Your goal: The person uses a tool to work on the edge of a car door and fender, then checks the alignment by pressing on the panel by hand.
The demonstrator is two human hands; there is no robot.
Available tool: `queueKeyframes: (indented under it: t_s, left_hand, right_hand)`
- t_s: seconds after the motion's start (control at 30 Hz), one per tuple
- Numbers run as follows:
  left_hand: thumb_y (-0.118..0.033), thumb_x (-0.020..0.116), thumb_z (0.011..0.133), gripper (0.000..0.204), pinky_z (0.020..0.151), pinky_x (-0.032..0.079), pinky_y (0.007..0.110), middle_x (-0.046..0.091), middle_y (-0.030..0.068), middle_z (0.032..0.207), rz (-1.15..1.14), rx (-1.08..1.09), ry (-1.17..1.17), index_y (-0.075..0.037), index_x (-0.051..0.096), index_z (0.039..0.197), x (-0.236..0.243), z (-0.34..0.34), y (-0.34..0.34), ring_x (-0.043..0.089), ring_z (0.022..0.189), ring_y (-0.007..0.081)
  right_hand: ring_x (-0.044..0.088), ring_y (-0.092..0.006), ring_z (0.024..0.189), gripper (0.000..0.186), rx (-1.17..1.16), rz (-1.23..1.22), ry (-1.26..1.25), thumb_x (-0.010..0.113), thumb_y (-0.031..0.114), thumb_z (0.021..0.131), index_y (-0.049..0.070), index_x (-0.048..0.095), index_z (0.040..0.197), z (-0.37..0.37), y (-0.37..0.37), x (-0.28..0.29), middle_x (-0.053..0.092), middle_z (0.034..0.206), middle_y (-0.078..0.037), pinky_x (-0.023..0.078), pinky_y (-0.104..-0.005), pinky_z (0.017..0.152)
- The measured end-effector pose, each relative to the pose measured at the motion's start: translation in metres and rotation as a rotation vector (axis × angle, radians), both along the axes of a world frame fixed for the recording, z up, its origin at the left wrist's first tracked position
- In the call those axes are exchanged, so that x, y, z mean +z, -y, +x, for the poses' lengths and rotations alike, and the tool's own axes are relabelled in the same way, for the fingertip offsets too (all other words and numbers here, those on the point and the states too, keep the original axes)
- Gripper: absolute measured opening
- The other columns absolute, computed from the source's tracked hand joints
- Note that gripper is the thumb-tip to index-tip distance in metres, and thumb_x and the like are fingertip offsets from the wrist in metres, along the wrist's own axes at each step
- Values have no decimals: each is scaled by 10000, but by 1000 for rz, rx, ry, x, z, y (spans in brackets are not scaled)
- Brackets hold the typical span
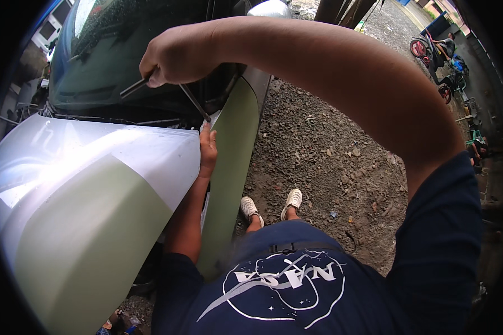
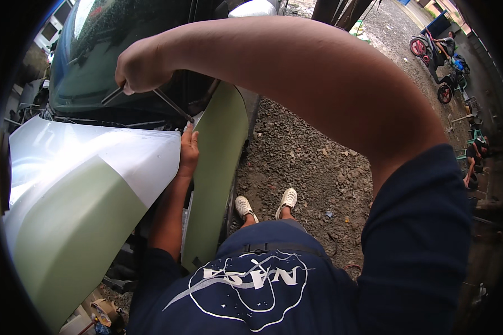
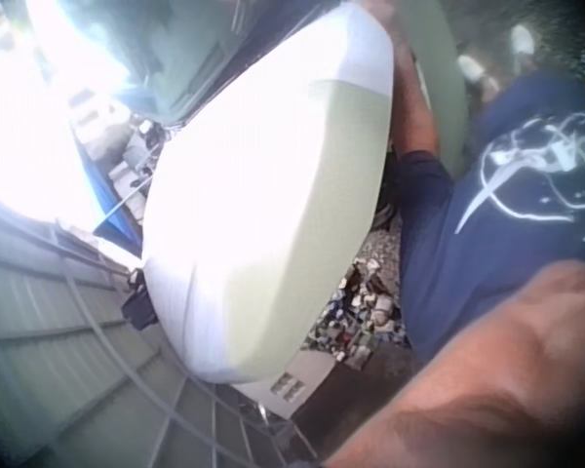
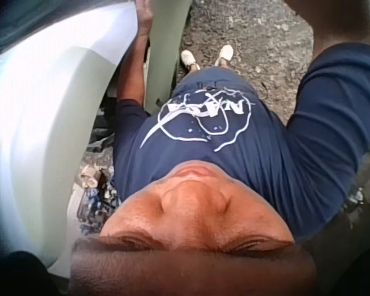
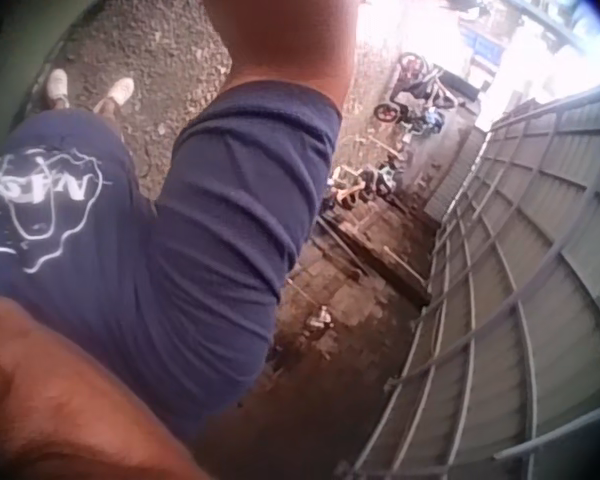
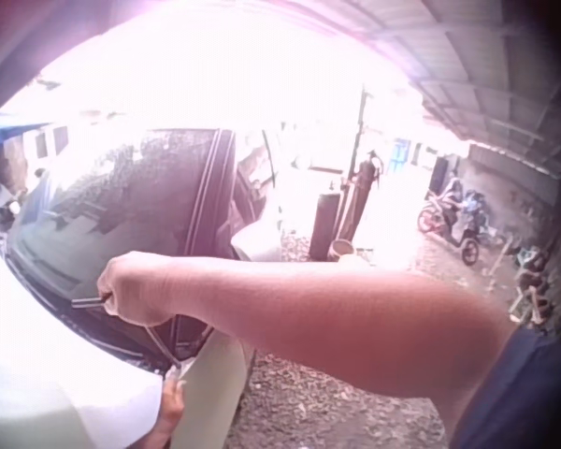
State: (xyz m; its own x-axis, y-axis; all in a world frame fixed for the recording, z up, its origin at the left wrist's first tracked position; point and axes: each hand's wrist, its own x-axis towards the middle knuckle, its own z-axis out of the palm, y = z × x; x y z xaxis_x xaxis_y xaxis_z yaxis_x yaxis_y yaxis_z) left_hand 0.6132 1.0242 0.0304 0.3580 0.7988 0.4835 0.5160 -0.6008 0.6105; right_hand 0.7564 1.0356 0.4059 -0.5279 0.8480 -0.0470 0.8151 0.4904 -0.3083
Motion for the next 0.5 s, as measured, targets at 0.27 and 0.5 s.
queueKeyframes:
  t_s: [0.27, 0.5]
  left_hand:
    - [-250, 625, 1057, 360, 847, 589, 447, 750, 275, 1094, 5, 22, -66, 3, 708, 1299, 11, -1, 1, 751, 954, 402]
    - [-246, 609, 1068, 371, 868, 583, 449, 750, 274, 1101, -12, 9, -29, 10, 691, 1323, 0, -3, -1, 746, 966, 412]
  right_hand:
    - [699, -174, 774, 290, -549, -247, -161, 592, 176, 1027, 60, 727, 1257, -3, -37, -22, 741, 938, -115, 560, -331, 662]
    - [658, -137, 691, 248, -246, -255, -429, 646, 189, 992, -7, 745, 1107, 7, -7, -20, 722, 840, -63, 532, -319, 651]
